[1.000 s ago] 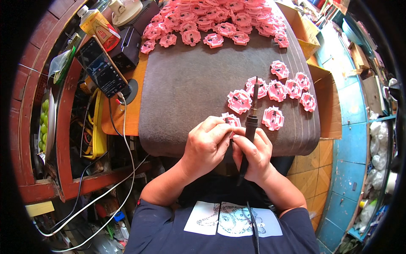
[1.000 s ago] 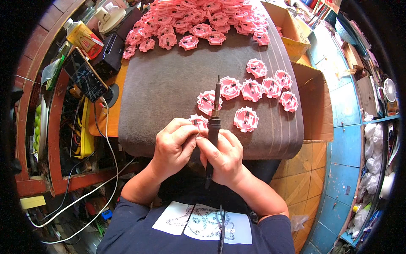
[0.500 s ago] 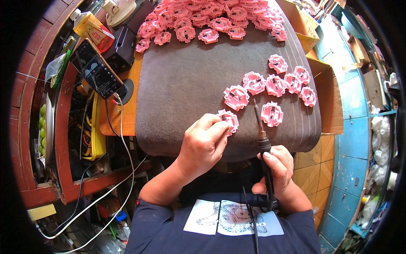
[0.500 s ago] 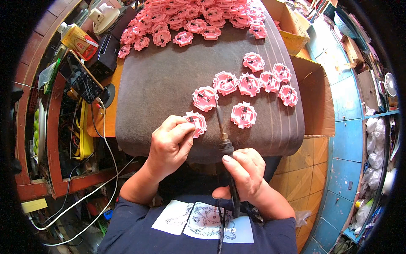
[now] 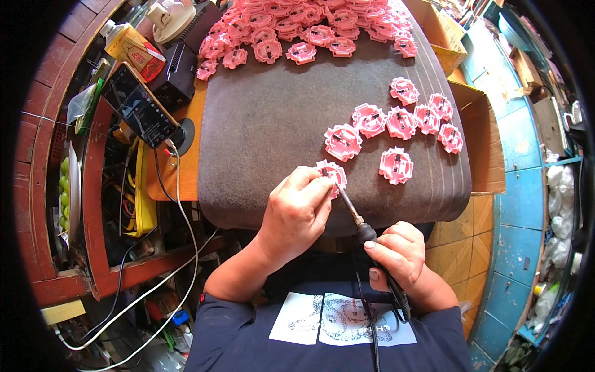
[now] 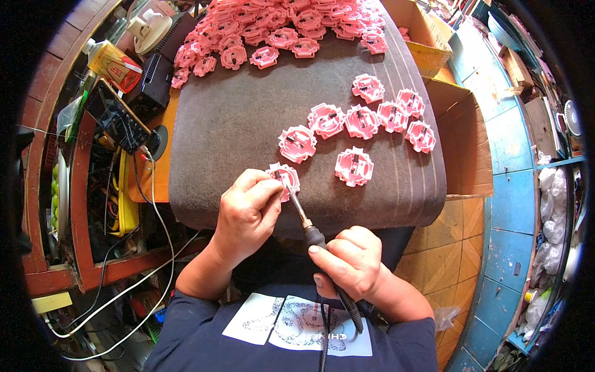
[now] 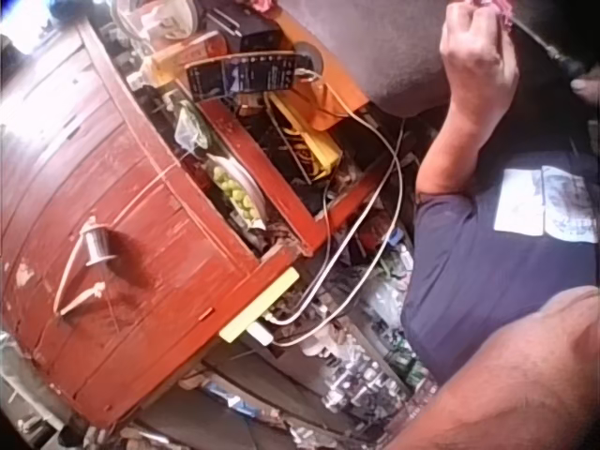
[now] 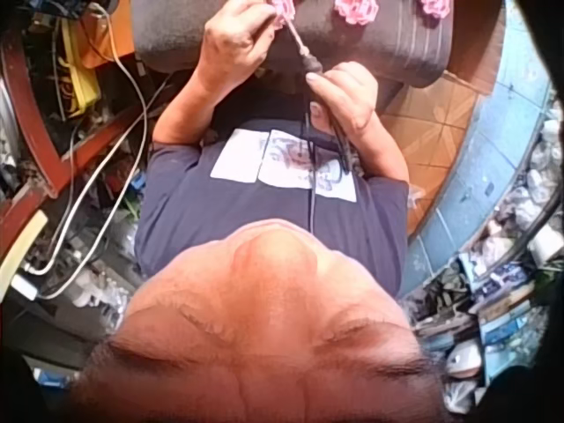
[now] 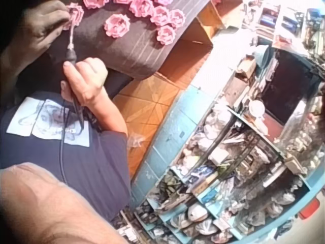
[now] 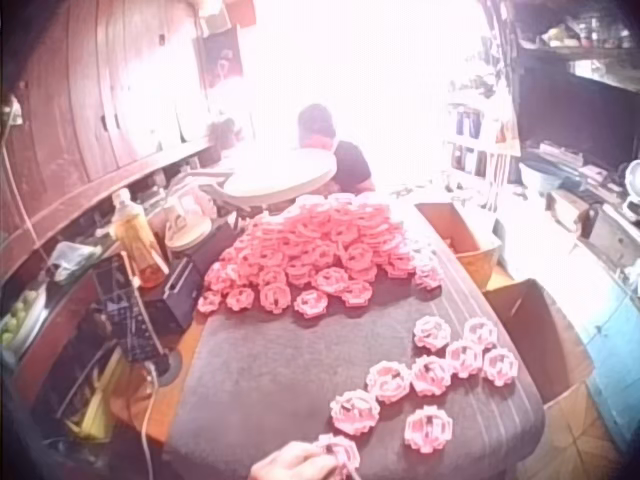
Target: The person uses a soldering iron to attach small metal pieces to pink plastic components on a workbench. They handle the components one at a time, applying solder to specific points and placing finished units into a cardboard box.
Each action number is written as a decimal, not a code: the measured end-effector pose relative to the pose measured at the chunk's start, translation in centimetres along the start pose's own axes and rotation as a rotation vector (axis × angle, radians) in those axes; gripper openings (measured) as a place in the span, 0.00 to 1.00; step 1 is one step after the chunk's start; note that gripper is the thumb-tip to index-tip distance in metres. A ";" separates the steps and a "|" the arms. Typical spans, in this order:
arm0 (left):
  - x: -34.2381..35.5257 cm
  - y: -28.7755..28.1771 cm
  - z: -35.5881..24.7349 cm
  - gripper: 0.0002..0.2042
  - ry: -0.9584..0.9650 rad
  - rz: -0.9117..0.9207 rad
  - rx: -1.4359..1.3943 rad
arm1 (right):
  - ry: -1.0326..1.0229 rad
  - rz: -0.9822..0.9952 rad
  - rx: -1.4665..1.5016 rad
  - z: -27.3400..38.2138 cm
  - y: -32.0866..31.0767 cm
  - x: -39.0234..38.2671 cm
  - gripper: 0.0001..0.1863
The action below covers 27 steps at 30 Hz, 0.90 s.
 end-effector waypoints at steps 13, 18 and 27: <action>-0.1 -0.1 0.0 0.08 -0.002 -0.008 -0.008 | -0.006 -0.007 0.001 0.0 0.3 0.0 0.21; -0.1 -0.1 0.0 0.07 0.002 -0.018 -0.002 | -0.005 -0.018 0.004 0.0 0.3 0.0 0.20; 0.0 -0.1 -0.1 0.07 0.002 -0.016 -0.002 | -0.006 -0.012 -0.002 0.0 0.4 0.0 0.19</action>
Point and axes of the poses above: each hand's wrist, its own x-axis towards the middle knuckle, its own y-axis out of the palm, z = x × y, the point moved 9 cm from there along x, towards the middle knuckle, and after that the axes turned 6 degrees about x, right-handed, at the moved point
